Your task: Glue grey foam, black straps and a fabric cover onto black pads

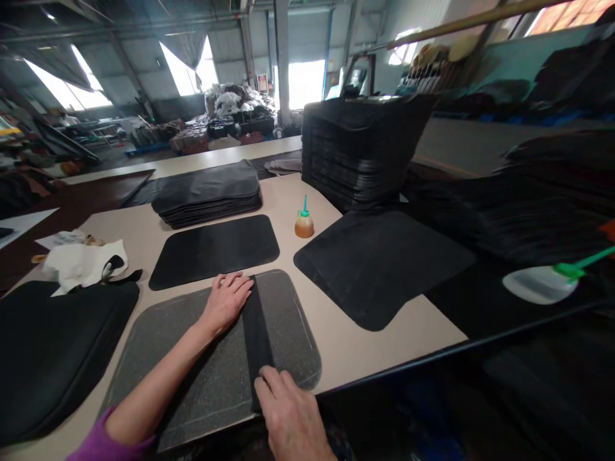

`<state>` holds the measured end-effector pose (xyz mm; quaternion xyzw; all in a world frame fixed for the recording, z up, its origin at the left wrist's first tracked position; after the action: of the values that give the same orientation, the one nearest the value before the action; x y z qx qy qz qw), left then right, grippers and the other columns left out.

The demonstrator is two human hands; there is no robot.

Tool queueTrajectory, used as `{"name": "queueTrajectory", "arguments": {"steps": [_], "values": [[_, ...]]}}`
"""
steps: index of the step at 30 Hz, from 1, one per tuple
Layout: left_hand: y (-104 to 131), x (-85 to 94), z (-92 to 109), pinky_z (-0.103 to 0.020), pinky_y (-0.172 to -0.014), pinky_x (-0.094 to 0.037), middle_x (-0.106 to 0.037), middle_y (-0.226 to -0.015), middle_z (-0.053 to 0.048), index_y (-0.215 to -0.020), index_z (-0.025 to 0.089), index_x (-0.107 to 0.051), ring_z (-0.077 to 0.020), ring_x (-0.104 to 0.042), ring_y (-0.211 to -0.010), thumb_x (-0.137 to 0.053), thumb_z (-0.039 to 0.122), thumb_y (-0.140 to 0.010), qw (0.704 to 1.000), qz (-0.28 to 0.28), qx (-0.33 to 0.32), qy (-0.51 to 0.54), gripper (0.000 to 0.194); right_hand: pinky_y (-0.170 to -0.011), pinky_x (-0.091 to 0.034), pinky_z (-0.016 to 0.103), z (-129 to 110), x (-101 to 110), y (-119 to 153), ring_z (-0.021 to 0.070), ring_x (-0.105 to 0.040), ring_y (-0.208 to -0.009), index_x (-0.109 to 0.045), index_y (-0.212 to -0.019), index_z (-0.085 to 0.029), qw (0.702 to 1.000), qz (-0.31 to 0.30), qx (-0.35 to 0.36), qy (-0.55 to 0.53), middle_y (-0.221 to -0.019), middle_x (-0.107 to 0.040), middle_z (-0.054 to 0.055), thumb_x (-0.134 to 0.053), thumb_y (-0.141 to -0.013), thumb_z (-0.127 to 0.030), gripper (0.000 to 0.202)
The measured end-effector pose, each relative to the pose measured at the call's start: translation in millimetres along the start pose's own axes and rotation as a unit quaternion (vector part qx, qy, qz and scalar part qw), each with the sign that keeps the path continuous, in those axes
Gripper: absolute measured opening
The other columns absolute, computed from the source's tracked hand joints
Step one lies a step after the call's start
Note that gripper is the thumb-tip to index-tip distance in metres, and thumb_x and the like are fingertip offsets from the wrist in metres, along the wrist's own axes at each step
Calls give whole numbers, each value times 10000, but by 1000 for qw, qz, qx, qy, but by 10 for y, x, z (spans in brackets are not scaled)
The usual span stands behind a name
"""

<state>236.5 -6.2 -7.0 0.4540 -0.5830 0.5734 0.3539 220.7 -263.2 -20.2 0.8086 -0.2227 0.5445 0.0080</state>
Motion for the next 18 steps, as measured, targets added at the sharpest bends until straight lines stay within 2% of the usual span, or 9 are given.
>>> {"name": "queueTrajectory", "arguments": {"steps": [3, 5, 7, 9, 10, 12, 14, 15, 18], "values": [[34, -12, -3, -504, -1087, -335, -668, -1319, -72, -1295, 249, -610, -286, -504, -1317, -460, 333, -1050, 1000, 3, 6, -2, 299, -877, -573, 353, 1, 66, 15, 260, -649, -1117, -638, -1259, -198, 998, -34, -22, -45, -1354, -636, 67, -452, -687, 42, 648], [47, -24, -13, -516, -1105, -328, -645, -1364, -72, -1317, 262, -605, -292, -484, -1347, -455, 349, -1050, 1000, 1, 11, 4, 319, -957, -543, 368, -30, 190, 14, 266, -621, -1191, -620, -1292, -199, 992, -51, -41, -108, -1367, -624, 90, -480, -790, -25, 550], [54, -13, -16, -540, -1128, -313, -606, -1423, -70, -1336, 271, -600, -304, -454, -1382, -473, 357, -1042, 1000, -6, 19, 21, 331, -970, -529, 365, -73, 366, 7, 273, -626, -1170, -627, -1263, -214, 976, -58, -88, -189, -1300, -651, 103, -561, -914, -217, 355], [68, 68, -1, -575, -1150, -287, -549, -1487, -81, -1372, 264, -578, -322, -415, -1416, -507, 363, -1028, 998, -11, 36, 56, 365, -973, -519, 357, -117, 545, -7, 276, -627, -1141, -631, -1242, -241, 947, -59, -144, -282, -1249, -659, 94, -591, -955, -455, 361], [84, 148, 17, -585, -1161, -272, -519, -1514, -90, -1399, 255, -557, -326, -393, -1432, -516, 366, -1024, 995, -6, 48, 85, 392, -968, -518, 349, -139, 616, -19, 271, -626, -1133, -633, -1237, -253, 924, -58, -170, -338, -1236, -658, 86, -547, -972, -542, 402], [152, 390, 74, -569, -1187, -258, -484, -1541, -103, -1444, 235, -512, -310, -367, -1450, -505, 373, -1029, 981, 14, 75, 180, 438, -901, -537, 322, -187, 698, -64, 244, -645, -1057, -619, -1268, -267, 862, -63, -215, -455, -1164, -670, 72, -405, -1019, -619, 481], [286, 697, 150, -506, -1197, -292, -502, -1523, -97, -1447, 239, -510, -272, -397, -1432, -469, 396, -1042, 940, 21, 108, 323, 436, -735, -542, 272, -257, 704, -144, 197, -654, -845, -599, -1295, -257, 800, -76, -245, -543, -964, -676, 45, -382, -1034, -622, 499], [381, 848, 188, -475, -1191, -318, -528, -1497, -88, -1431, 251, -527, -256, -430, -1408, -451, 415, -1046, 906, 12, 129, 403, 426, -667, -523, 254, -305, 689, -198, 177, -629, -746, -595, -1298, -244, 778, -81, -251, -571, -863, -656, 25, -448, -1019, -617, 489], [758, 1191, 257, -438, -1132, -404, -627, -1373, -83, -1371, 266, -586, -249, -552, -1288, -411, 474, -1051, 772, -38, 207, 600, 420, -684, -519, 254, -501, 616, -390, 152, -603, -694, -619, -1261, -202, 731, -81, -229, -638, -819, -652, 10, -626, -966, -536, 446]]}}
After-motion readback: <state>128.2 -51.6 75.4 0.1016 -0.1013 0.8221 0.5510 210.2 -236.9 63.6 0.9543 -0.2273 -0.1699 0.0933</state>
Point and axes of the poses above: each hand's wrist, its own y-axis away from the middle knuckle, its own x-axis out of the back of the hand, z = x × y, the point moved 2 cm from there along -y, towards the middle knuckle
